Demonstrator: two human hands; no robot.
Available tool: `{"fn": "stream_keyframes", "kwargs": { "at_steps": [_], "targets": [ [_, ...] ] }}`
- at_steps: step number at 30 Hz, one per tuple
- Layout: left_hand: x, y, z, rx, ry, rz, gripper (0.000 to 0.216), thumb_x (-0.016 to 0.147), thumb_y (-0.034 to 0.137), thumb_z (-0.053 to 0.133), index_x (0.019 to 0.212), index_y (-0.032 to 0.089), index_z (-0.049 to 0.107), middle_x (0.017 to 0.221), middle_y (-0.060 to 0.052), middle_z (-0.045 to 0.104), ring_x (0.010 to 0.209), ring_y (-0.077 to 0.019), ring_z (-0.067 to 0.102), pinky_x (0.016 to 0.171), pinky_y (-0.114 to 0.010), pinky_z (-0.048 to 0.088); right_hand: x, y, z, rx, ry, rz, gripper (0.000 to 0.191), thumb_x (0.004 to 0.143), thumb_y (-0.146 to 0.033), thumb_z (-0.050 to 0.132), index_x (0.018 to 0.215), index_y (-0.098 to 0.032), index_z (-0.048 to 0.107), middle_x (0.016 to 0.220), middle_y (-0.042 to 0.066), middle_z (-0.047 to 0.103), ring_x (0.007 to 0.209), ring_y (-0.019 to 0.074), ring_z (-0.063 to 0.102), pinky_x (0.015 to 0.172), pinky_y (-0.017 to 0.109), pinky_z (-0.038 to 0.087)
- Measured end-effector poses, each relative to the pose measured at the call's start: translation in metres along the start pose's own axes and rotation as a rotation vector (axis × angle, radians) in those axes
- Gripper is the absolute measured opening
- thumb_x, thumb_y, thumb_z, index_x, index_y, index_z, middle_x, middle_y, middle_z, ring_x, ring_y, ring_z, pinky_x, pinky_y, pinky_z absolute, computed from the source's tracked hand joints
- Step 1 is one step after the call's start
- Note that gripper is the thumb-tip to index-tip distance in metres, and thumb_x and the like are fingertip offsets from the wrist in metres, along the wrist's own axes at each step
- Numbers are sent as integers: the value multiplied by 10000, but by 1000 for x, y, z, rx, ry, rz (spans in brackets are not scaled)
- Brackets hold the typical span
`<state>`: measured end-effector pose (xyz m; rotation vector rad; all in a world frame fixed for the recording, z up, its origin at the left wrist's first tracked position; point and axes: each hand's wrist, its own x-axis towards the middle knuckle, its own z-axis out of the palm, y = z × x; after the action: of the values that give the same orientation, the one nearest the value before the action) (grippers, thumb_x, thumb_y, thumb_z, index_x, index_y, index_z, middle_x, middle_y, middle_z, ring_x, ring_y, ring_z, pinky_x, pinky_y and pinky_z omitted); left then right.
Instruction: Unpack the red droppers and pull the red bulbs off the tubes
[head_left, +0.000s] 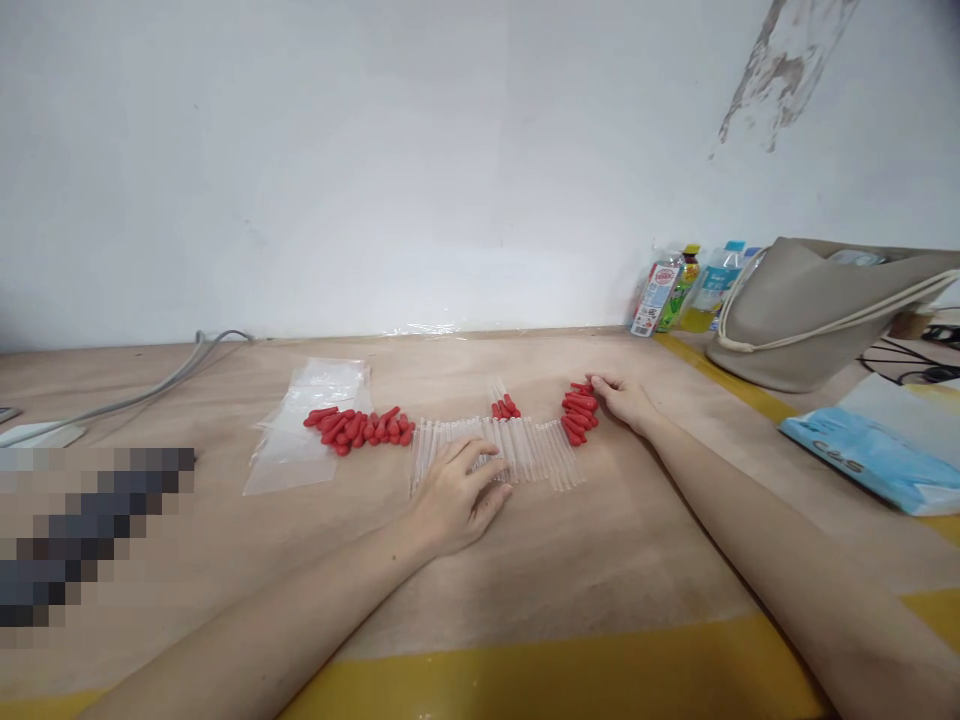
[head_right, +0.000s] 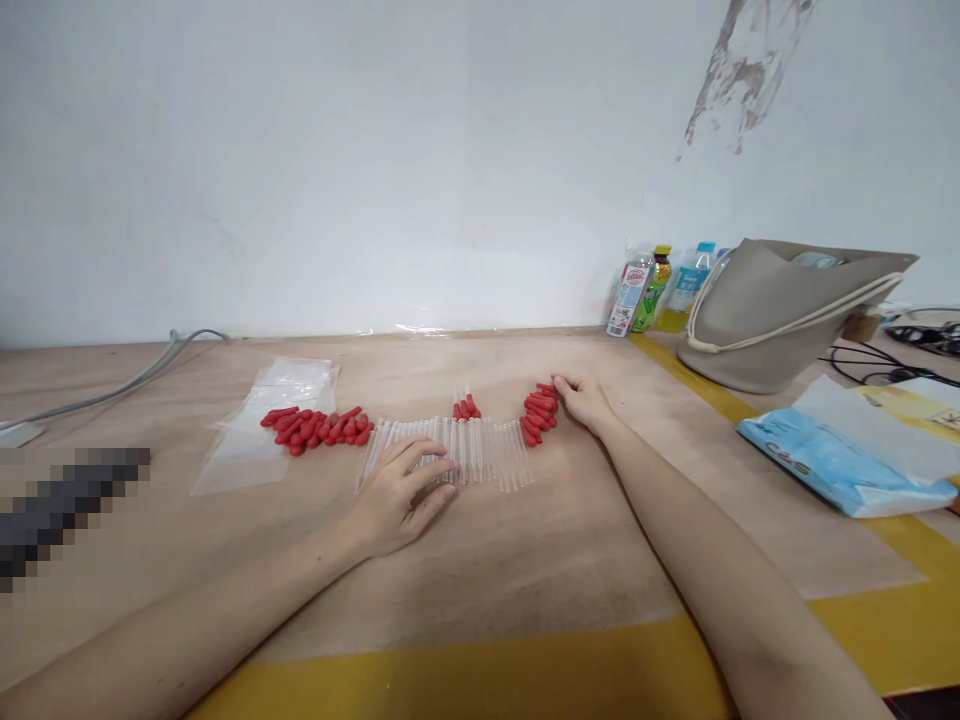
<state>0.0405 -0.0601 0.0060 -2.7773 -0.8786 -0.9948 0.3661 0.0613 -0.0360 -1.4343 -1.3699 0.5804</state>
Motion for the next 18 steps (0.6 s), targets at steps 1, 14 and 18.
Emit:
{"fn": "stream_keyframes", "kwargs": {
  "at_steps": [1,14,18],
  "targets": [
    [0,0,0,-2,-3,-1,222,813,265,486,1005,189,570,1021,-83,540,968,-209,486,818,-364,428,1,1,0,-8,-3,2,403,717,-489,527,910,-162,662,974,55,665,929,210,593,885,361,420],
    [-1,-2,0,8,8,6,229,805,258,499,1010,185,568,1035,-82,534,983,-207,471,844,-361,412,-4,-27,-2,-212,139,-102,443,779,-438,415,1025,-128,614,880,82,665,761,183,593,678,303,447],
    [0,-2,1,6,10,10,230,807,257,497,1013,185,569,1032,-81,535,987,-211,464,848,-365,404,-25,-76,10,-333,178,-210,300,725,-415,507,785,-168,667,768,50,660,695,168,558,637,274,389]
  ]
}}
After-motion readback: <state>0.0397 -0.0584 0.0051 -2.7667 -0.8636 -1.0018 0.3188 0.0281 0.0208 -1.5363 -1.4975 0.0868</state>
